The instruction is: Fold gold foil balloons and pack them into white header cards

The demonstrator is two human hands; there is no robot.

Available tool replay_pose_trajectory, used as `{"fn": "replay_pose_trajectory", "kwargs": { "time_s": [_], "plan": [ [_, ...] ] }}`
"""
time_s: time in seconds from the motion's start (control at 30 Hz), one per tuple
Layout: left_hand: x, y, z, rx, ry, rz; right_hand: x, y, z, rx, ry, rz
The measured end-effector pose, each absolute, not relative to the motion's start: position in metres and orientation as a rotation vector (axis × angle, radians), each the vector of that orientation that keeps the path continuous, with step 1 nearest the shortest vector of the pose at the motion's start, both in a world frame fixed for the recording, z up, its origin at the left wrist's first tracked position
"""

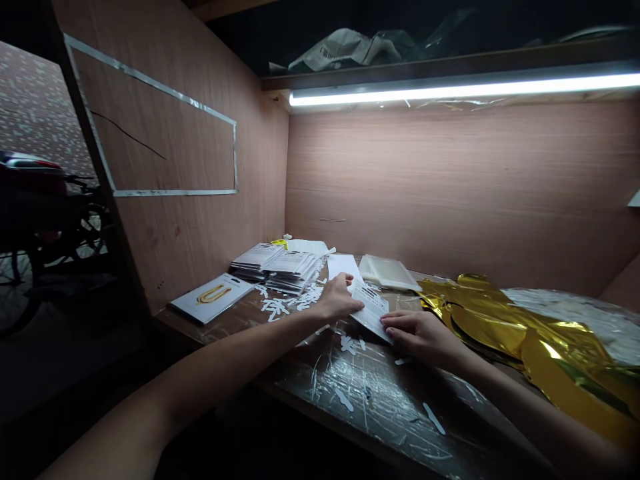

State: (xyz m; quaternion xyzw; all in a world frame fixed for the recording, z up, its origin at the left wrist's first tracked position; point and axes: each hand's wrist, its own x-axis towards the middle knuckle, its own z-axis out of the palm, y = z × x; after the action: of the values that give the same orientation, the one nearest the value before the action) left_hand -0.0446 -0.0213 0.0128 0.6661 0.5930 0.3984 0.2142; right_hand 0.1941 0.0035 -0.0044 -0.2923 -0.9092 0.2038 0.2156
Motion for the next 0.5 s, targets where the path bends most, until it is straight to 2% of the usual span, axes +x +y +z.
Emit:
{"fn": "replay_pose_trajectory", "kwargs": {
  "time_s": [0.17,0.27,0.37,0.43,0.5],
  "plan": [
    [-0.088,-0.055,0.071,1.808,1.460,1.370,0.183,-0.009,0.006,-0.762,-2.495,0.670],
    [-0.139,-0.112,0.111,2.141,1.629,1.584,0.162,-0.022,0.012,-0.763,-2.492,0.778],
    [-0.189,-0.167,0.116,2.342,2.048,1.526,0.116,-0.036,0.016,-0.637,-2.364,1.288],
    [-0.215,-0.188,0.097,2.479,2.049,1.271,0.072,-0.044,0.019,-0.533,-2.102,1.785],
    [-0.235,-0.198,0.069,2.446,2.003,1.010,0.021,-0.050,0.022,-0.550,-1.847,2.106]
  ]
}}
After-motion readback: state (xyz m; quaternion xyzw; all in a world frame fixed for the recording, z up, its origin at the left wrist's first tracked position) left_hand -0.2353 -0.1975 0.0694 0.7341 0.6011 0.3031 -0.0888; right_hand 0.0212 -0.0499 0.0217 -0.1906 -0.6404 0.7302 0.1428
